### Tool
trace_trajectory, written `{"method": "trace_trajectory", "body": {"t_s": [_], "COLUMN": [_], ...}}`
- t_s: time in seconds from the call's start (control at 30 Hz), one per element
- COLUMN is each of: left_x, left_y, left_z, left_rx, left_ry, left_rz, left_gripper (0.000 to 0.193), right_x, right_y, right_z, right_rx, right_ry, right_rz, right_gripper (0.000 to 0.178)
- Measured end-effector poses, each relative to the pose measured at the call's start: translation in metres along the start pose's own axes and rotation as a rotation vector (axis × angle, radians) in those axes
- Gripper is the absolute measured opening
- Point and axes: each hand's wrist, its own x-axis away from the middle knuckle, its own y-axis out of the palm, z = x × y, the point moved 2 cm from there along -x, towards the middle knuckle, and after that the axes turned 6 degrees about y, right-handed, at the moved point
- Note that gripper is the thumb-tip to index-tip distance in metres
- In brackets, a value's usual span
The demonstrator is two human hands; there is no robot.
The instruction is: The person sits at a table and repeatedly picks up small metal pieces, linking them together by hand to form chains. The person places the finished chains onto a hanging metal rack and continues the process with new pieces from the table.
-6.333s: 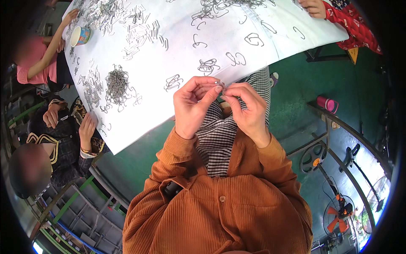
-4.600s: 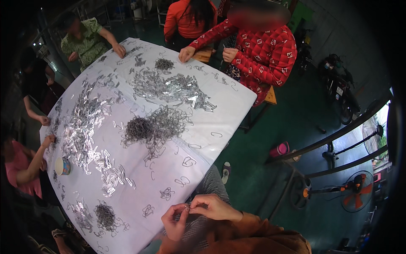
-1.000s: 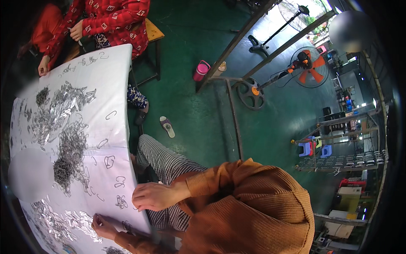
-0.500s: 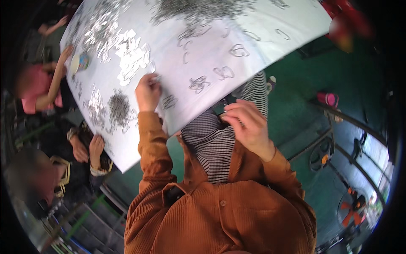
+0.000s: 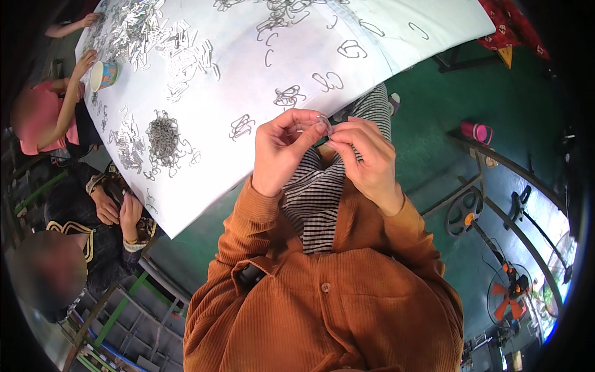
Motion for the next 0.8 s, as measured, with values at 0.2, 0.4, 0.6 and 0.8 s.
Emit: {"method": "trace_trajectory", "body": {"t_s": [0.2, 0.4, 0.6, 0.8], "left_x": [0.007, 0.013, 0.013, 0.012], "left_y": [0.001, 0.003, 0.003, 0.002], "left_z": [0.0, -0.001, 0.001, 0.001], "left_rx": [-0.091, -0.227, -0.305, -0.422], "left_ry": [0.052, 0.099, 0.127, 0.226], "left_rz": [0.038, 0.067, 0.086, 0.1], "left_gripper": [0.014, 0.011, 0.01, 0.011], "right_x": [0.005, 0.006, 0.007, 0.005], "right_y": [0.001, 0.004, 0.007, 0.008], "right_z": [0.008, 0.007, 0.007, 0.008], "right_rx": [0.007, -0.005, -0.006, -0.018], "right_ry": [0.037, 0.03, 0.018, 0.011], "right_rz": [-0.01, -0.004, 0.028, 0.025], "right_gripper": [0.011, 0.01, 0.01, 0.011]}}
